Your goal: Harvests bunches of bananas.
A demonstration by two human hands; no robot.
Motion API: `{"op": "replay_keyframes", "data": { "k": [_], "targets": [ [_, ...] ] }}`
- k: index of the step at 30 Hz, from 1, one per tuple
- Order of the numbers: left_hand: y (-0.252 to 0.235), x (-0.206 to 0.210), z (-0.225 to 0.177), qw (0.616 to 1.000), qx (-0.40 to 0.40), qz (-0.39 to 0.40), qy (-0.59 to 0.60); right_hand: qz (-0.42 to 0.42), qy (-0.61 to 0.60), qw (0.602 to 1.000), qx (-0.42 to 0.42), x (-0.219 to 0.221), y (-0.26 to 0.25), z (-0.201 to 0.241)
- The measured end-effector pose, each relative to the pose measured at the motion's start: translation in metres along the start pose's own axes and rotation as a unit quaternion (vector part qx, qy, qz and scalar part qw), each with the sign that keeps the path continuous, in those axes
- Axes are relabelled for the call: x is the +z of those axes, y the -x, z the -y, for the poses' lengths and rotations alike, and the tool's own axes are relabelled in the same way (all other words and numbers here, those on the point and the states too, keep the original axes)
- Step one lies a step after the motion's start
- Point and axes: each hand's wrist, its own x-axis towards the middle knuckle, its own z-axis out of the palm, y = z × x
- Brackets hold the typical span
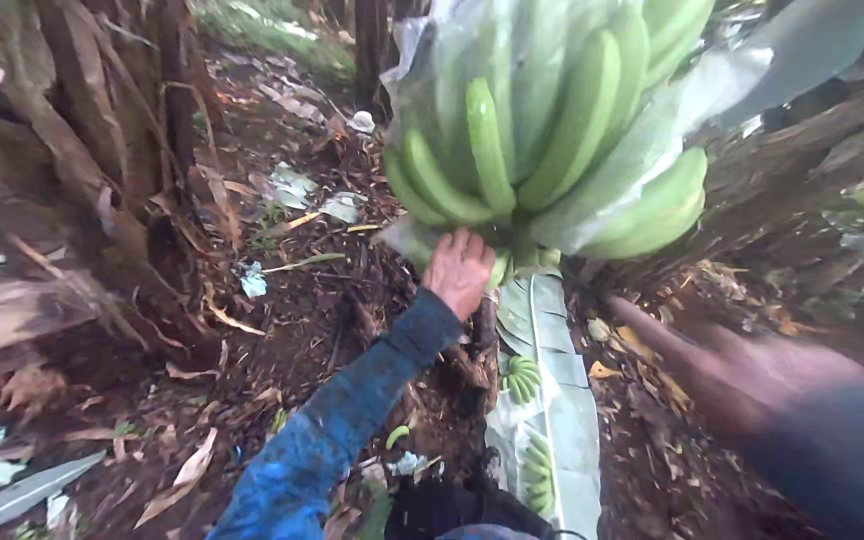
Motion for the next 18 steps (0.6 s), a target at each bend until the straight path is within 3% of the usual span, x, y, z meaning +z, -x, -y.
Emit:
{"op": "replay_keyframes", "data": {
  "k": [3, 5, 7, 9, 10, 12, 14, 18],
  "targets": [
    [-0.012, 0.003, -0.006, 1.0, 0.008, 0.002, 0.008, 0.088, -0.101, 0.991, 0.03, -0.02, 0.052, -0.031],
    [-0.016, 0.015, -0.001, 1.0, -0.002, 0.009, 0.02, 0.107, -0.272, 0.956, 0.015, 0.01, 0.06, -0.039],
    [-0.017, 0.031, 0.001, 1.0, -0.013, 0.011, 0.021, 0.085, -0.515, 0.852, 0.046, 0.07, 0.05, -0.025],
    [-0.018, 0.046, 0.002, 1.0, -0.025, 0.005, 0.006, 0.021, -0.72, 0.686, 0.102, 0.125, 0.023, 0.006],
    [-0.018, 0.051, 0.003, 1.0, -0.026, 0.004, 0.002, -0.002, -0.788, 0.604, 0.117, 0.142, 0.007, 0.022],
    [-0.019, 0.058, 0.003, 1.0, -0.025, 0.002, -0.007, -0.012, -0.86, 0.495, 0.12, 0.159, -0.021, 0.042],
    [-0.021, 0.062, 0.003, 0.999, -0.021, -0.008, -0.027, -0.006, -0.889, 0.442, 0.12, 0.162, -0.042, 0.053],
    [-0.024, 0.065, 0.007, 0.998, -0.019, 0.005, -0.06, 0.041, -0.906, 0.399, 0.133, 0.162, -0.072, 0.062]
  ]
}}
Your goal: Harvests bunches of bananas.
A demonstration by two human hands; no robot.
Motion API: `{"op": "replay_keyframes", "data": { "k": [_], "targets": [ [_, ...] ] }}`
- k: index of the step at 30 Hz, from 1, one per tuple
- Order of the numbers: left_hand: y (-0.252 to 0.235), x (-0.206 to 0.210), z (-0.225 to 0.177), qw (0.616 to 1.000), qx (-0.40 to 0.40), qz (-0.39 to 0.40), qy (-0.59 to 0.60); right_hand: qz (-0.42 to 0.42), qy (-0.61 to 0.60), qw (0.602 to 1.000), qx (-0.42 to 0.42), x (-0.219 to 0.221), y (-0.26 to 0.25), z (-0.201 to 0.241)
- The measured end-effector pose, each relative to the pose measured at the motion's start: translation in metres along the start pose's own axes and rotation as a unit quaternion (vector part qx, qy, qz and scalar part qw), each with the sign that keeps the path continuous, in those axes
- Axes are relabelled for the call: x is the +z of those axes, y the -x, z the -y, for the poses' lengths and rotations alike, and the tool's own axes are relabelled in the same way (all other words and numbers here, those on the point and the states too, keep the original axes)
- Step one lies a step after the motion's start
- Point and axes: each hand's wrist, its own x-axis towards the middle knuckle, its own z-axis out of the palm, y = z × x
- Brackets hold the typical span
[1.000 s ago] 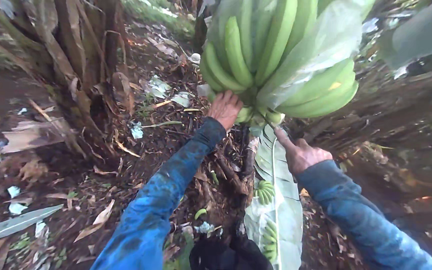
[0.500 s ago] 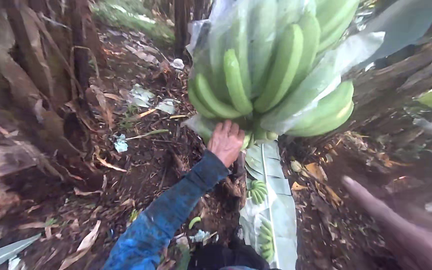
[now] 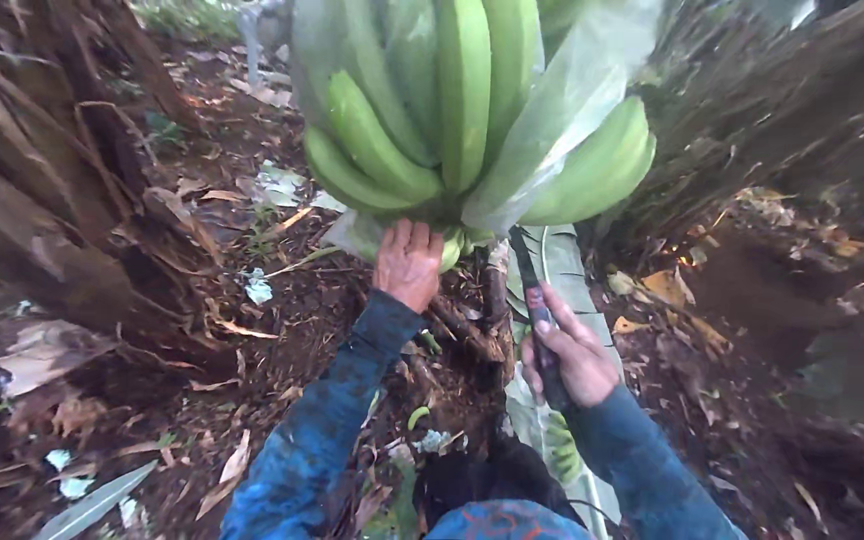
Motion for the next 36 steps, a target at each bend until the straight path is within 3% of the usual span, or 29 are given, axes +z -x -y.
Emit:
{"op": "replay_keyframes", "data": {
  "k": [6, 11, 13, 15, 18, 20, 22, 26, 30, 32, 36],
  "targets": [
    [0.002, -0.006, 0.013, 0.999, -0.003, 0.025, -0.026, 0.029, -0.012, 0.999, 0.037, 0.007, -0.03, 0.005],
    [0.009, -0.013, 0.024, 1.0, 0.007, 0.002, -0.022, 0.087, -0.007, 0.993, 0.084, 0.006, -0.036, 0.026],
    [0.02, -0.021, 0.028, 1.0, 0.012, 0.015, 0.005, 0.1, 0.003, 0.989, 0.111, -0.013, -0.006, 0.035],
    [0.033, -0.03, 0.035, 0.996, 0.006, 0.072, 0.045, 0.038, 0.03, 0.994, 0.097, -0.049, 0.044, 0.047],
    [0.069, -0.027, 0.03, 0.957, -0.118, 0.226, 0.135, -0.065, 0.078, 0.993, 0.06, -0.092, 0.107, 0.042],
    [0.09, -0.006, 0.021, 0.88, -0.249, 0.348, 0.205, -0.106, 0.061, 0.989, 0.089, -0.105, 0.123, 0.017],
    [0.127, 0.021, 0.004, 0.796, -0.342, 0.434, 0.247, -0.139, 0.016, 0.981, 0.135, -0.113, 0.121, -0.037],
    [0.202, 0.04, -0.042, 0.706, -0.443, 0.485, 0.262, -0.095, -0.099, 0.957, 0.256, -0.111, 0.084, -0.167],
    [0.234, 0.035, -0.073, 0.692, -0.469, 0.487, 0.252, 0.016, -0.119, 0.921, 0.37, -0.094, 0.051, -0.25],
    [0.238, 0.038, -0.082, 0.701, -0.459, 0.487, 0.245, 0.086, -0.109, 0.908, 0.395, -0.091, 0.038, -0.264],
    [0.223, 0.047, -0.098, 0.721, -0.431, 0.477, 0.259, 0.146, -0.089, 0.89, 0.423, -0.105, 0.018, -0.274]
  ]
}}
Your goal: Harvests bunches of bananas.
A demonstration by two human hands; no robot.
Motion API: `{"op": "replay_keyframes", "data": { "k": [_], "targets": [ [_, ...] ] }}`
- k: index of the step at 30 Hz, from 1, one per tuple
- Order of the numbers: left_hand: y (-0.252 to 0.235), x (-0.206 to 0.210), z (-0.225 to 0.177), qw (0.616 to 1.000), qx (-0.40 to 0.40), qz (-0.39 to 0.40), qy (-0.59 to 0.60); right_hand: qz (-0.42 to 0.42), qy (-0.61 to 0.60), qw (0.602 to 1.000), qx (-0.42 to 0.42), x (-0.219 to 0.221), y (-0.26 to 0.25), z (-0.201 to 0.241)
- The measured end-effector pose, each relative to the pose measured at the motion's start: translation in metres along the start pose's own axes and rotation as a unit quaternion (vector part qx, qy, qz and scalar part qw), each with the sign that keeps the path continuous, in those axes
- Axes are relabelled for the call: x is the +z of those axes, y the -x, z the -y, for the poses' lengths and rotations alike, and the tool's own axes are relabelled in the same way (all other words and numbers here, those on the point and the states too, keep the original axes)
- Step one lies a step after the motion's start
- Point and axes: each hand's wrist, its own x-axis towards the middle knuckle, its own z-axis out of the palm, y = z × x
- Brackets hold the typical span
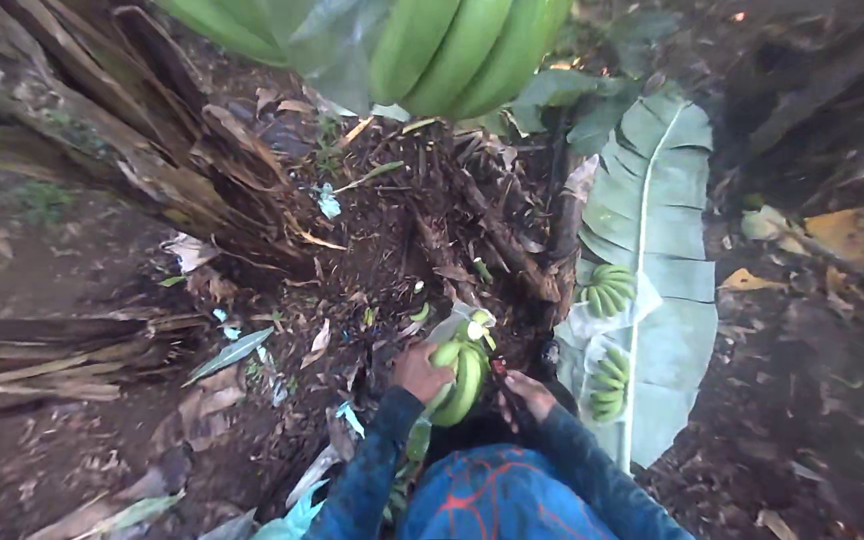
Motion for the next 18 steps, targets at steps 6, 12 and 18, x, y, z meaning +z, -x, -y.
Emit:
{"op": "replay_keyframes", "data": {
  "k": [6, 12, 18],
  "targets": [
    [-0.029, 0.018, -0.039, 0.999, 0.006, 0.025, -0.033, 0.027, -0.051, 0.998, 0.011, -0.012, 0.006, 0.028],
    [-0.052, 0.046, -0.062, 0.995, -0.071, 0.045, -0.052, 0.02, -0.189, 0.98, 0.056, -0.014, 0.013, 0.038],
    [-0.056, 0.059, -0.079, 0.996, -0.077, 0.036, -0.035, 0.0, -0.203, 0.978, 0.056, -0.015, 0.029, 0.056]
  ]
}}
